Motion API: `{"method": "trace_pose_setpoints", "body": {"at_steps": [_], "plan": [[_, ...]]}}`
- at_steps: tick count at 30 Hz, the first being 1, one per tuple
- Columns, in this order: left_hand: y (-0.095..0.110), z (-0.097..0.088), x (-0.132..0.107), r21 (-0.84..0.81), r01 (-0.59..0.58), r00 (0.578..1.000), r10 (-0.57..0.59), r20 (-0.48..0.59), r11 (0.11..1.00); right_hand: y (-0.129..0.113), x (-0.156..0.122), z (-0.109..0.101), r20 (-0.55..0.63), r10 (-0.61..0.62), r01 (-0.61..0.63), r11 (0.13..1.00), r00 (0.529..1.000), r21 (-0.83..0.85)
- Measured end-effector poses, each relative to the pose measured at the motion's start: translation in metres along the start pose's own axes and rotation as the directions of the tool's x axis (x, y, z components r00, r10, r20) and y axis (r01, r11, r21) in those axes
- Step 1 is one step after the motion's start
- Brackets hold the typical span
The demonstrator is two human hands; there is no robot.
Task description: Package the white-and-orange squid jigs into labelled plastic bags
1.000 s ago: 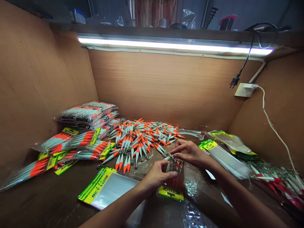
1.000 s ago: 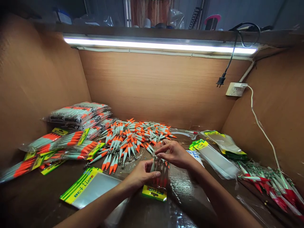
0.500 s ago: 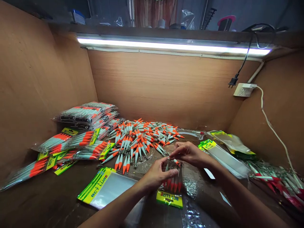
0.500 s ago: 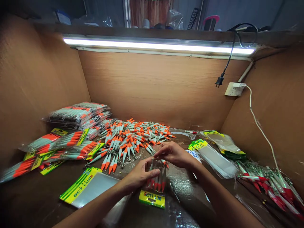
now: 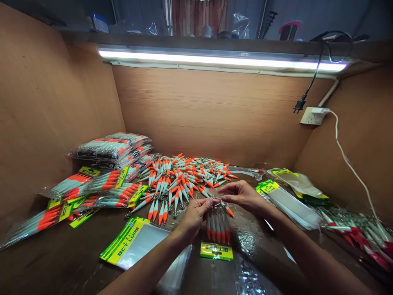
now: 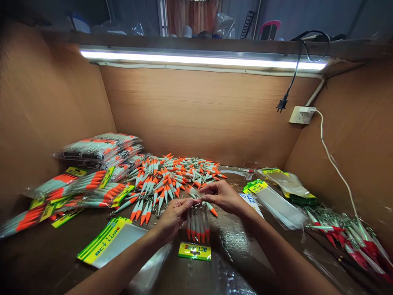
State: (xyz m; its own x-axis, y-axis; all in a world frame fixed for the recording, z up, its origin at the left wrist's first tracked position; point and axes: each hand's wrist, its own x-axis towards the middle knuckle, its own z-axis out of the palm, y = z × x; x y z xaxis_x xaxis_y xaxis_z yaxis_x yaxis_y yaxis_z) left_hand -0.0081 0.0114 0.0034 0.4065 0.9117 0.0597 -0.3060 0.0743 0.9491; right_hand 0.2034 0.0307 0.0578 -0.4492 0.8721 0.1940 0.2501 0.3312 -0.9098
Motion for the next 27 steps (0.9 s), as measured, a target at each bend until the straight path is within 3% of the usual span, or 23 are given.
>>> {"method": "trace_pose_setpoints", "body": {"at_steps": [2, 5, 8, 10, 11, 14, 19, 22, 27], "plan": [[0.003, 0.002, -0.002, -0.045, 0.028, 1.0, -0.029, -0.004, 0.999, 0.001, 0.0, -0.001, -0.009, -0.018, 0.017, 1.0, 1.0, -0.025], [0.004, 0.005, -0.003, -0.111, 0.079, 0.997, -0.08, 0.0, 0.991, -0.001, -0.001, 0.001, -0.157, -0.09, 0.05, 0.968, 0.984, -0.245], [0.002, 0.007, -0.002, -0.15, 0.079, 0.996, -0.085, -0.031, 0.986, -0.01, -0.004, 0.011, -0.272, -0.345, 0.146, 0.819, 0.898, -0.555], [0.001, 0.008, -0.002, -0.122, 0.033, 0.999, -0.038, -0.04, 0.992, -0.017, -0.007, 0.021, -0.181, -0.486, 0.223, 0.66, 0.855, -0.717], [0.001, 0.009, -0.002, -0.08, 0.009, 0.999, -0.012, -0.03, 0.997, -0.019, -0.008, 0.026, -0.103, -0.508, 0.253, 0.584, 0.855, -0.771], [0.004, 0.013, -0.006, 0.14, -0.077, 0.997, 0.078, 0.004, 0.987, -0.024, -0.011, 0.036, 0.088, -0.455, 0.299, 0.415, 0.886, -0.859], [0.006, 0.015, -0.012, 0.42, -0.222, 0.975, 0.207, 0.081, 0.88, -0.02, -0.011, 0.036, 0.166, -0.354, 0.266, 0.256, 0.92, -0.929], [0.003, 0.015, -0.014, 0.465, -0.204, 0.979, 0.184, 0.089, 0.862, -0.015, -0.009, 0.032, 0.169, -0.315, 0.259, 0.27, 0.934, -0.927], [0.003, 0.015, -0.017, 0.514, -0.214, 0.977, 0.19, 0.099, 0.831, -0.011, -0.01, 0.028, 0.104, -0.308, 0.25, 0.485, 0.946, -0.838]]}}
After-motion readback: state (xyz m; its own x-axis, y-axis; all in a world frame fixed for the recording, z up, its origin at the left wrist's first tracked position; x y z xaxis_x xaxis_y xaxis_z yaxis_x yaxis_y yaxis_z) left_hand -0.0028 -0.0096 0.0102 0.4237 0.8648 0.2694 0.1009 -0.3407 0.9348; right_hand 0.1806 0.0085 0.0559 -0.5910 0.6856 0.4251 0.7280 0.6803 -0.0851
